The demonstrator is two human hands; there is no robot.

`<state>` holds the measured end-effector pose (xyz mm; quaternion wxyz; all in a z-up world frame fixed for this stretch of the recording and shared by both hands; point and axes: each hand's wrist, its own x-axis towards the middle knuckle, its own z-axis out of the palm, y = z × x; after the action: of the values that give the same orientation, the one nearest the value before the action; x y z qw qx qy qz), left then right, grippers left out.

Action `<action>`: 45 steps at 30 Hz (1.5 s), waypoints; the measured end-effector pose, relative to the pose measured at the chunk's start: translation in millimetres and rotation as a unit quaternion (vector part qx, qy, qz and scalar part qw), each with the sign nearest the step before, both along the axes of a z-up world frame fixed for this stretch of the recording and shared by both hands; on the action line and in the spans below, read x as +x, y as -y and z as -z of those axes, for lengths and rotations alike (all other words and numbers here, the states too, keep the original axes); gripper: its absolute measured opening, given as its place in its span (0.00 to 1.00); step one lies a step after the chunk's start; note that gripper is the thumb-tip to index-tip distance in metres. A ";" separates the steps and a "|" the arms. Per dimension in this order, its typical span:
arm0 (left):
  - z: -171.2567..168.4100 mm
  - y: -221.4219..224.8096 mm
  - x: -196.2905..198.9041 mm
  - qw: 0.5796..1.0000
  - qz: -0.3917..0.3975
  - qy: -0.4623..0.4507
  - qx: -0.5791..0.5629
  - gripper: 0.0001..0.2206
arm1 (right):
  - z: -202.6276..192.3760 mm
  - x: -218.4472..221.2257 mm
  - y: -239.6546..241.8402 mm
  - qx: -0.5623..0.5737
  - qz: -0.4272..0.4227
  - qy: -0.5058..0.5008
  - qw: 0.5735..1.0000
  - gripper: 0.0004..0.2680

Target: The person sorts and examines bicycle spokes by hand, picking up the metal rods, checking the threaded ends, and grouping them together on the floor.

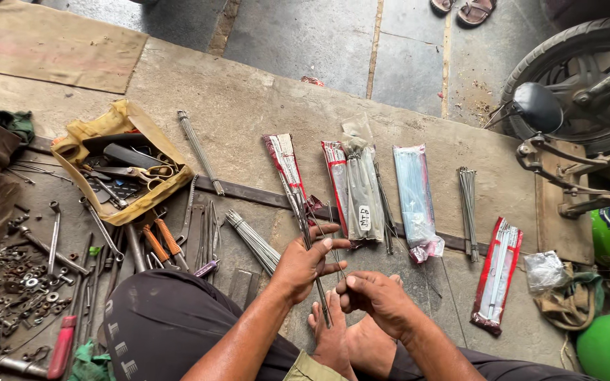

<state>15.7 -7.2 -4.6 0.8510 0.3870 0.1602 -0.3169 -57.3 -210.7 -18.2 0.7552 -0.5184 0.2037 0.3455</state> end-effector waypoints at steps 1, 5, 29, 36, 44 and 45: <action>-3.0 -2.2 0.5 1.000 0.020 0.003 0.001 0.12 | -3.1 -1.9 1.7 0.023 -0.001 -0.004 1.000 0.12; 0.8 -0.6 -2.5 0.999 0.022 -0.005 0.039 0.09 | -4.5 -3.2 -3.7 -0.018 -0.006 -0.028 0.999 0.11; 34.8 -5.3 4.5 0.986 -0.108 -0.081 0.098 0.10 | 95.2 21.1 27.9 -0.695 -0.322 0.257 0.589 0.10; 35.2 -3.2 9.0 0.991 -0.068 -0.085 0.083 0.11 | 136.1 16.0 -0.8 -0.633 -0.265 0.172 0.706 0.13; 39.6 -3.5 10.1 0.995 -0.043 -0.087 0.025 0.10 | 145.5 15.1 -1.8 -0.610 -0.236 0.131 0.745 0.10; 39.3 -2.6 11.2 0.995 -0.039 -0.084 0.022 0.10 | 144.7 15.3 -1.9 -0.611 -0.236 0.134 0.744 0.10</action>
<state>26.9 -4.5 -43.9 0.8374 0.3714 0.2530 -0.3111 -42.0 -208.7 -162.9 0.1909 -0.9413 0.1385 0.2416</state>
